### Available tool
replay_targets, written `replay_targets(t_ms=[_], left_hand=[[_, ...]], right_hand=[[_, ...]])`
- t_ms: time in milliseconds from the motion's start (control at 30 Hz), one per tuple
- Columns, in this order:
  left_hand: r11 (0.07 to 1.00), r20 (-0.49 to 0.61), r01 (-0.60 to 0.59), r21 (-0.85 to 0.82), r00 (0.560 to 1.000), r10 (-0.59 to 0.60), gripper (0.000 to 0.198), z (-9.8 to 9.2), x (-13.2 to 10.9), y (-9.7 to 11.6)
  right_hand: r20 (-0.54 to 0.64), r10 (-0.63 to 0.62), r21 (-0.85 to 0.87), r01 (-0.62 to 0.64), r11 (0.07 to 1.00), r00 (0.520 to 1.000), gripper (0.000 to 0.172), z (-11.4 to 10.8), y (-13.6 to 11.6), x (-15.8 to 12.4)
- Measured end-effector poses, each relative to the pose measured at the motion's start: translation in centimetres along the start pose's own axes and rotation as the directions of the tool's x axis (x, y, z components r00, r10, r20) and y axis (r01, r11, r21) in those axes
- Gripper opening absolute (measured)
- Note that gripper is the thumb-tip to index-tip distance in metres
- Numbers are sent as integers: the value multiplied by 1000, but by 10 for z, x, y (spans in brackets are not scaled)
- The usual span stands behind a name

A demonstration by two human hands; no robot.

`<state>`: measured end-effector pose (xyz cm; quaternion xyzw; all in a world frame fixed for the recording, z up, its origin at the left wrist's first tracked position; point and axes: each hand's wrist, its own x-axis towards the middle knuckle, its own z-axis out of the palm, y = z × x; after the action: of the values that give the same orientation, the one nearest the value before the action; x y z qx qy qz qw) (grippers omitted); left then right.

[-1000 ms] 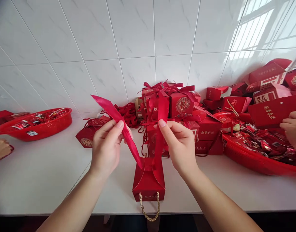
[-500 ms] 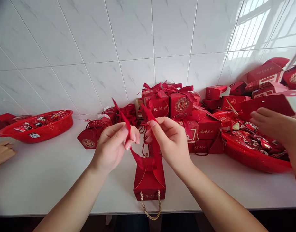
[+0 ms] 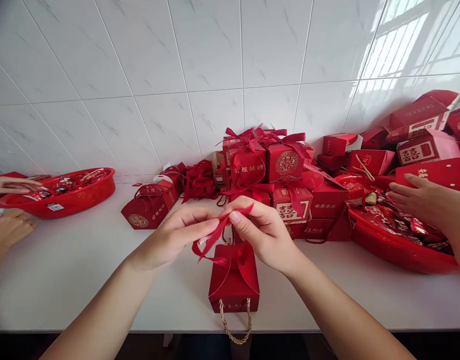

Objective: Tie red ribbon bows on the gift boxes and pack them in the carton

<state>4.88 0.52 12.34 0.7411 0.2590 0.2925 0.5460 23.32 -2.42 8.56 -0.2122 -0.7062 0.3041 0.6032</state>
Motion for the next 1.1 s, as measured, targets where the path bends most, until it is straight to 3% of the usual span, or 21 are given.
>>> replay_targets(t_ms=[100, 200, 267, 367, 433, 533, 567, 633, 700, 767, 833, 933, 1000, 1100], left_hand=[[985, -21, 56, -161, 998, -61, 32, -5, -2, -2], [969, 4, 97, -227, 995, -99, 35, -6, -4, -3], [978, 60, 111, -176, 993, -102, 33, -4, -6, -2], [992, 27, 40, 118, 999, -43, 29, 4, -12, -1], [882, -125, -72, 466, 981, 146, 22, 10, -19, -1], [495, -213, -45, 868, 866, 453, 19, 10, -36, -9], [395, -205, -3, 919, 851, 484, 22, 7, -44, -15], [293, -205, 72, 953, 868, 453, 26, -4, -66, -33], [284, -247, 146, 948, 899, 361, 31, -20, -92, -59], [308, -339, 257, 916, 906, 254, 30, -35, -118, -89], [347, -409, 349, 871, 905, 116, 29, -45, -138, -116], [442, -375, 362, 821, 925, -61, 25, -45, -149, -140], [508, -358, 354, 786, 929, -93, 18, -36, -142, -139], [636, -443, 343, 692, 897, -2, 16, -19, -117, -123]], right_hand=[[213, -217, -322, 278, 905, 953, 25, -13, 2, 1], [343, -342, -570, 483, 664, 875, 31, -21, 5, -1], [347, -387, -660, 516, 546, 854, 31, -21, 8, -3], [318, -402, -674, 503, 541, 859, 36, -19, 10, -6], [212, -403, -662, 434, 611, 890, 39, -16, 9, -10], [-84, -371, -649, 231, 724, 925, 38, -16, 7, -27], [-184, -348, -648, 153, 746, 919, 35, -18, 7, -36], [-344, -273, -648, -17, 761, 898, 27, -28, 8, -60], [-456, -146, -643, -212, 736, 878, 17, -43, 13, -92], [-565, 15, -609, -429, 667, 825, 16, -59, 22, -127], [-684, 167, -491, -617, 615, 711, 27, -72, 32, -159], [-743, 367, -267, -751, 604, 560, 41, -78, 43, -186], [-765, 348, -237, -740, 629, 541, 48, -73, 44, -185], [-784, 105, -399, -626, 671, 612, 47, -60, 37, -165]])
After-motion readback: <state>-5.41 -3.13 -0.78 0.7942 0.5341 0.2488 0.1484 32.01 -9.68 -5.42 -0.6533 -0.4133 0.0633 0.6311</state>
